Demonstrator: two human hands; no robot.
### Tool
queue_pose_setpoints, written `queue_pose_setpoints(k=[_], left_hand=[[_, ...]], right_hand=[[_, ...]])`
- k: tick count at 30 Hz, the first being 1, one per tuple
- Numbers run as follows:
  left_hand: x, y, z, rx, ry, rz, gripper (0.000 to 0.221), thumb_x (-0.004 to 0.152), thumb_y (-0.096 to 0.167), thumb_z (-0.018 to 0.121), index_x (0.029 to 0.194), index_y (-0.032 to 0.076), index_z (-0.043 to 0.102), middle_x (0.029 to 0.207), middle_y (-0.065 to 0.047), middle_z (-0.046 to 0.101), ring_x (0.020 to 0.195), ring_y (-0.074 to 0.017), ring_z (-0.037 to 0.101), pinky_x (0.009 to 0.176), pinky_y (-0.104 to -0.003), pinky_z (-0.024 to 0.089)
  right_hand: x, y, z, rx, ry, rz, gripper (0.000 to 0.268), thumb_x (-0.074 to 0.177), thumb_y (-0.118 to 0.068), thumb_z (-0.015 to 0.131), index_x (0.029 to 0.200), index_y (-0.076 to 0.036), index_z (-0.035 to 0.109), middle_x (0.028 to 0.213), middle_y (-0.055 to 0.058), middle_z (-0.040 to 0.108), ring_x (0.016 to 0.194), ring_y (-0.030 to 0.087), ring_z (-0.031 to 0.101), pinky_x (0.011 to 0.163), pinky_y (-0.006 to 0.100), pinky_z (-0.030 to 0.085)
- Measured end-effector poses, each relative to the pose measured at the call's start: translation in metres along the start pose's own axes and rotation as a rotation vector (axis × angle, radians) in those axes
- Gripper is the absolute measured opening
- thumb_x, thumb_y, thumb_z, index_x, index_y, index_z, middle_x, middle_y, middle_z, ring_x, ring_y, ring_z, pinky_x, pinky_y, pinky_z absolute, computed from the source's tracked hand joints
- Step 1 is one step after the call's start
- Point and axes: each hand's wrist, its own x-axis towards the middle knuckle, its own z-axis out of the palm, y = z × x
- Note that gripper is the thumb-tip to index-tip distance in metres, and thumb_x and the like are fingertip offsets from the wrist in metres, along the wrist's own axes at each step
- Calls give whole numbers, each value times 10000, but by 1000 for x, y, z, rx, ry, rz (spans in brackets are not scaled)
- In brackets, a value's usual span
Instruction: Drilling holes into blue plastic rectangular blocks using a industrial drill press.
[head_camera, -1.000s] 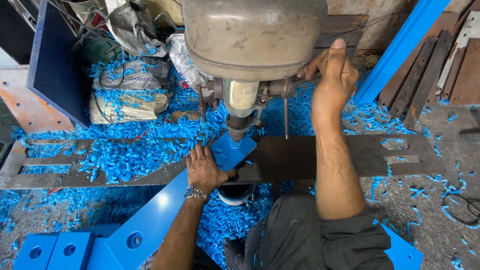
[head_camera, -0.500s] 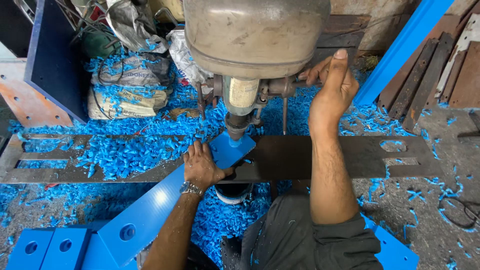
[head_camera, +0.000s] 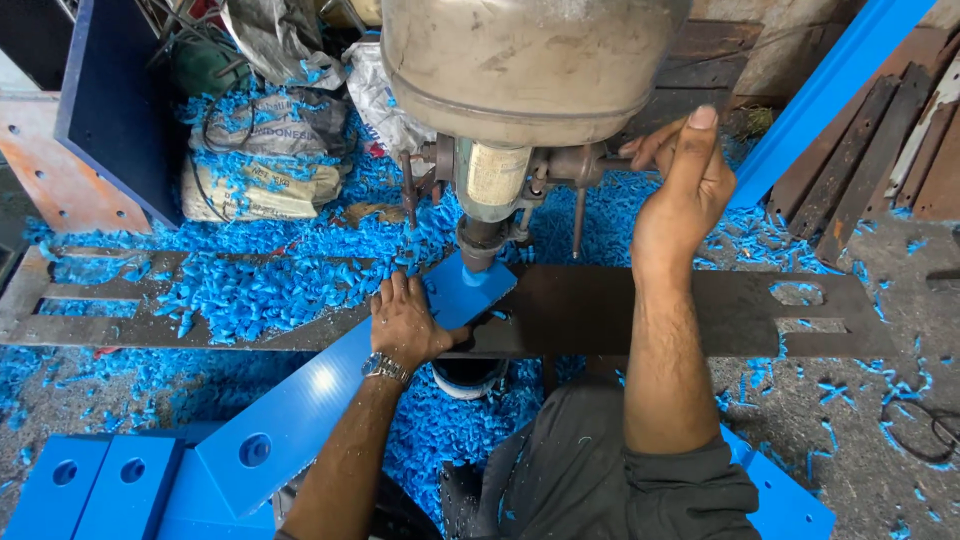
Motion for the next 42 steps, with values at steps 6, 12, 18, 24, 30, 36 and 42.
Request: queue_pose_setpoints(k=[6,12,18,24,30,36,42], left_hand=[[0,1,4,-2,26,-13,1222,555,721,851,1399,-49,415,1398,-201,415,1370,-375,361,1119,-509,333],[-3,1,4,-29,12,-6,1223,538,694,862,1404,-46,416,1425,-186,400,1383,-370,347,1124,-516,332],[0,-4,9,-101,53,5,1231,514,677,873,1393,-64,433,1423,-197,405,1357,-382,368,1114,-528,343],[-2,-6,4,-99,81,31,1143,522,654,857,1358,-33,487,1386,-177,442,1324,-367,410,1124,-500,358],[0,-8,14,-74,53,25,1201,530,695,847,1370,-72,459,1349,-186,444,1301,-374,403,1105,-514,351],[5,-14,32,-77,177,78,1219,484,693,868,1331,-87,465,1426,-247,407,1329,-426,375,1021,-537,357],[1,-11,12,-94,96,45,1161,521,680,844,1333,-70,492,1326,-181,461,1281,-364,424,1084,-492,379]], right_hand=[[-4,0,3,13,27,5,529,1189,-406,421,837,-26,528,701,35,424,700,152,431,859,404,595],[-1,0,9,-65,54,-49,549,1183,-409,396,804,-32,519,692,37,443,718,162,497,804,382,569],[-4,7,-4,-42,-12,-55,589,1217,-409,414,791,-11,499,700,82,511,719,174,549,838,379,587],[-7,28,-34,33,-53,-81,588,1223,-374,462,746,-39,383,725,127,444,704,232,494,784,391,552],[-7,25,-28,-54,-119,-214,551,1230,-392,381,842,-3,416,806,192,591,759,263,601,752,344,506],[-3,56,-45,95,-80,-150,497,1248,-302,395,905,51,463,778,171,483,759,263,537,900,387,547],[-8,62,-57,158,-66,-54,492,1260,-234,379,846,30,410,803,178,465,802,244,503,920,377,507]])
